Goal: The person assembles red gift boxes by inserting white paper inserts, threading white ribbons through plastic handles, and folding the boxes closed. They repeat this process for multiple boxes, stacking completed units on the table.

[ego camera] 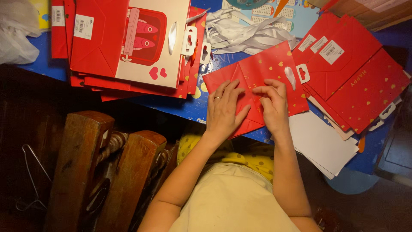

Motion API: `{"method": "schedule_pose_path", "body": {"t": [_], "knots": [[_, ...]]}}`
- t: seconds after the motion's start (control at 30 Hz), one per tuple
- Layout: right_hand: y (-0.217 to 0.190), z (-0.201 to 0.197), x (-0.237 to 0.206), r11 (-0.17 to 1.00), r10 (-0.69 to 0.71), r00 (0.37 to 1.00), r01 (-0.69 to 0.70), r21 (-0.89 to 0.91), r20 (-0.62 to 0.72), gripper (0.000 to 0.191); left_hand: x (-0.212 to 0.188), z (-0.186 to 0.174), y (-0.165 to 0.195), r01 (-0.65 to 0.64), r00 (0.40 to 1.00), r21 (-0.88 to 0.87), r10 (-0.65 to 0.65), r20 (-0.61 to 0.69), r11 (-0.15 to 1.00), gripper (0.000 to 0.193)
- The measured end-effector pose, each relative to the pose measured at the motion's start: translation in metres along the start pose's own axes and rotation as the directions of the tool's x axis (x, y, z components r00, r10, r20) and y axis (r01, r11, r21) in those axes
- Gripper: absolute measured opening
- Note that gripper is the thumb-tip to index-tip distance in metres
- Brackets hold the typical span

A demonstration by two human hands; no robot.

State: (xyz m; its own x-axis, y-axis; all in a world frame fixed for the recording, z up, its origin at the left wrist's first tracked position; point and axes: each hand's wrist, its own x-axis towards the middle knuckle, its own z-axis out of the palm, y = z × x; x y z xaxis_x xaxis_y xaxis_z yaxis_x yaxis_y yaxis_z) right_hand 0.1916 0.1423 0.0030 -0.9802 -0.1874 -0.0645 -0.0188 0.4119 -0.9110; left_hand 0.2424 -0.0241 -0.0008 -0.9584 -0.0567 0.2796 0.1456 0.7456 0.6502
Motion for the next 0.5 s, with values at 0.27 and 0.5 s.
{"method": "schedule_pose_path", "body": {"t": [0.27, 0.5], "knots": [[0.003, 0.0, -0.002, 0.99, -0.106, 0.994, 0.105, -0.09, -0.012, 0.03, -0.003, 0.003, 0.002, -0.082, 0.997, 0.117, 0.082, 0.012, 0.99, 0.046], [-0.002, -0.007, -0.007, 0.981, -0.142, 0.989, 0.135, -0.139, -0.038, 0.033, -0.004, 0.014, 0.022, -0.128, 0.989, 0.31, 0.099, 0.108, 0.942, 0.058]]}}
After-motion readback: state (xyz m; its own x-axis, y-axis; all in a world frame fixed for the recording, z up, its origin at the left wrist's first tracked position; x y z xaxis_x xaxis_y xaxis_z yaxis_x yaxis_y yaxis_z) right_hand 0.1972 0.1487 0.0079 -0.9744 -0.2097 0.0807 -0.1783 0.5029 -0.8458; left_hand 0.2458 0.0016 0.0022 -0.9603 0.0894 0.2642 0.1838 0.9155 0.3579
